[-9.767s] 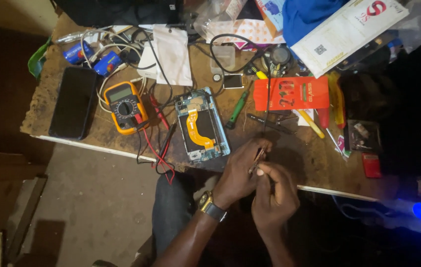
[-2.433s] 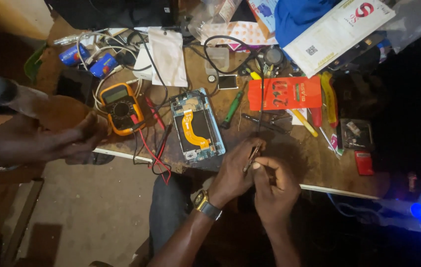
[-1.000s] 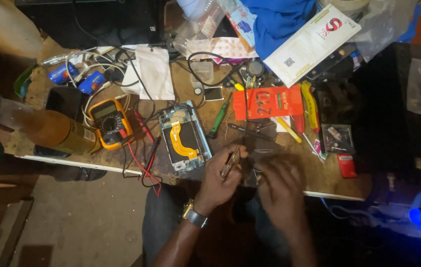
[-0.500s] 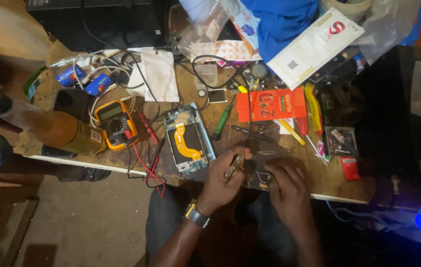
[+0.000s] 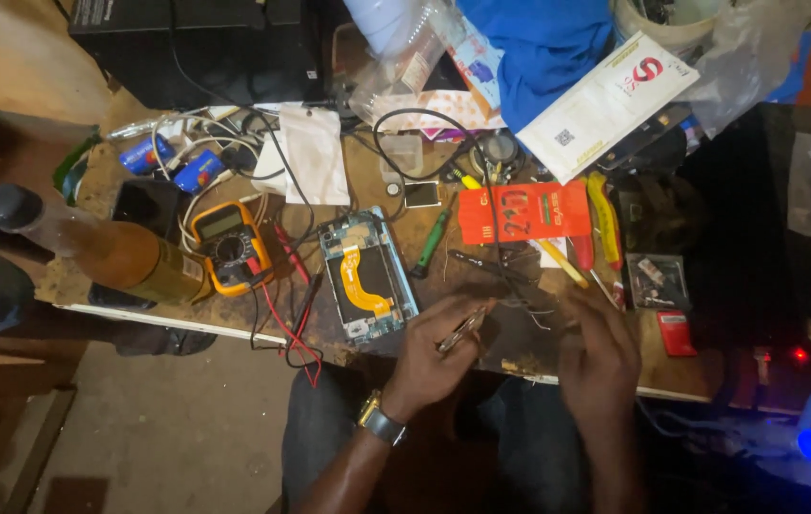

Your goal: Repairing a mobile phone by carefully soldering internal components and wires onto the device's frame on a workbench.

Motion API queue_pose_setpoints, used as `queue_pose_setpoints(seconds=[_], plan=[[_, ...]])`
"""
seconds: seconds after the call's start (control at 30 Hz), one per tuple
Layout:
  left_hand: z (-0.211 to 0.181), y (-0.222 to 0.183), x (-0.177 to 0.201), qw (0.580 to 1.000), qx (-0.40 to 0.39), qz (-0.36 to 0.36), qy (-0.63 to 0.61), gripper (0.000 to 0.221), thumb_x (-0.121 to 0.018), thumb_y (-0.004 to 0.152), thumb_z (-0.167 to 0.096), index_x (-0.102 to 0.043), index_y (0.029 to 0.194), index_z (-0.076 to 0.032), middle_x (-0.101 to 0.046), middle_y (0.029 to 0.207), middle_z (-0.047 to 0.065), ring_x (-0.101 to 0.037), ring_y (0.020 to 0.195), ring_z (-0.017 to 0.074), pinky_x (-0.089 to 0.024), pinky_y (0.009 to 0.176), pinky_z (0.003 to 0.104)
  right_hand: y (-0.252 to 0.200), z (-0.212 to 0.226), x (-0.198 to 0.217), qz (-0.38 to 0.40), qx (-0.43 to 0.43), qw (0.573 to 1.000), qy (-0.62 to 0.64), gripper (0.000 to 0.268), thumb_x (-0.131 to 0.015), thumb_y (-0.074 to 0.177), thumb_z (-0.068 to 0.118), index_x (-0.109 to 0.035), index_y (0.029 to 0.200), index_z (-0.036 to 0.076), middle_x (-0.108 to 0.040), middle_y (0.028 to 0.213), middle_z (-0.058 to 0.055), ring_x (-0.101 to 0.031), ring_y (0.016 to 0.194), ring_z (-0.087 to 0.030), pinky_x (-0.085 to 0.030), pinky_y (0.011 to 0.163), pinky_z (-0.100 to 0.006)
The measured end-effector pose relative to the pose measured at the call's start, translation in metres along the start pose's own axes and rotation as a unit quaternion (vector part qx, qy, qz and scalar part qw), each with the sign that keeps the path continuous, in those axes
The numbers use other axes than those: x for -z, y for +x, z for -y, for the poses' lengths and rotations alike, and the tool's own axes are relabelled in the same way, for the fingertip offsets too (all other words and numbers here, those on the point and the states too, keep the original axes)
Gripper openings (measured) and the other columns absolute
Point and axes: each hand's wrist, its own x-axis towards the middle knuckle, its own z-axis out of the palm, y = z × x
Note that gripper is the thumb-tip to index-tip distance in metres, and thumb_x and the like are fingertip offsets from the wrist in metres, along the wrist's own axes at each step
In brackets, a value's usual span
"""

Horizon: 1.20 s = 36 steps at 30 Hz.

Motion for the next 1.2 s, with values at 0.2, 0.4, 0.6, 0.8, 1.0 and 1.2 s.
queue_pose_setpoints(seconds=[0.2,0.4,0.6,0.8,1.0,1.2], plan=[[0.007,-0.003,-0.004,1.0,-0.009,0.003,0.015,0.047,-0.058,0.09,0.001,-0.071,0.135,-0.005,-0.076,0.129,0.012,-0.074,0.118,0.0262,-0.06,0.106,0.037,-0.035,0.04,-0.004,-0.025,-0.111,0.987,0.11,0.026,-0.058,0.1,-0.007,-0.077,0.114,0.005,-0.078,0.113,-0.009,-0.074,0.088,-0.019,-0.058,0.084,-0.032],[0.005,-0.005,-0.005,0.999,0.007,0.009,0.035,0.029,-0.065,0.101,-0.009,-0.071,0.129,-0.005,-0.078,0.125,0.01,-0.076,0.111,0.0246,-0.06,0.097,0.037,-0.032,0.055,0.0,0.021,-0.156,0.975,0.157,0.02,-0.065,0.1,0.008,-0.08,0.112,0.005,-0.079,0.109,-0.009,-0.075,0.101,-0.02,-0.059,0.091,-0.031],[-0.04,-0.022,0.001,0.997,0.052,-0.029,-0.045,0.026,-0.063,0.098,-0.008,-0.077,0.121,-0.009,-0.081,0.113,0.004,-0.076,0.098,0.0178,-0.061,0.086,0.034,-0.011,0.039,-0.011,0.12,-0.29,0.93,0.19,0.027,-0.067,0.096,0.021,-0.083,0.116,0.012,-0.085,0.113,-0.001,-0.076,0.104,-0.012,-0.057,0.094,-0.028],[-0.045,-0.032,0.025,0.982,0.146,-0.042,-0.115,0.012,-0.065,0.094,-0.001,-0.071,0.1,-0.01,-0.078,0.095,0.002,-0.071,0.088,0.0123,-0.055,0.079,0.028,0.019,0.04,-0.046,0.174,-0.085,0.967,0.169,0.025,-0.062,0.097,0.013,-0.079,0.116,0.011,-0.082,0.114,-0.005,-0.075,0.107,-0.023,-0.055,0.095,-0.036],[-0.042,-0.034,0.037,0.976,0.188,-0.064,-0.09,0.01,-0.075,0.089,-0.013,-0.066,0.091,-0.014,-0.065,0.082,-0.005,-0.052,0.073,0.0088,-0.045,0.067,0.03,0.041,0.059,-0.073,0.178,-0.006,0.982,0.064,0.032,-0.061,0.102,0.015,-0.067,0.134,0.011,-0.067,0.135,-0.009,-0.067,0.117,-0.037,-0.055,0.089,-0.05],[-0.043,-0.04,0.037,0.966,0.232,-0.079,-0.081,0.015,-0.077,0.088,-0.013,-0.076,0.103,-0.011,-0.074,0.09,-0.002,-0.061,0.079,0.009,-0.051,0.069,0.027,0.046,0.043,-0.091,0.217,0.008,0.974,0.064,0.052,-0.06,0.081,-0.016,-0.07,0.13,0.001,-0.063,0.131,-0.023,-0.067,0.109,-0.043,-0.054,0.084,-0.046]])
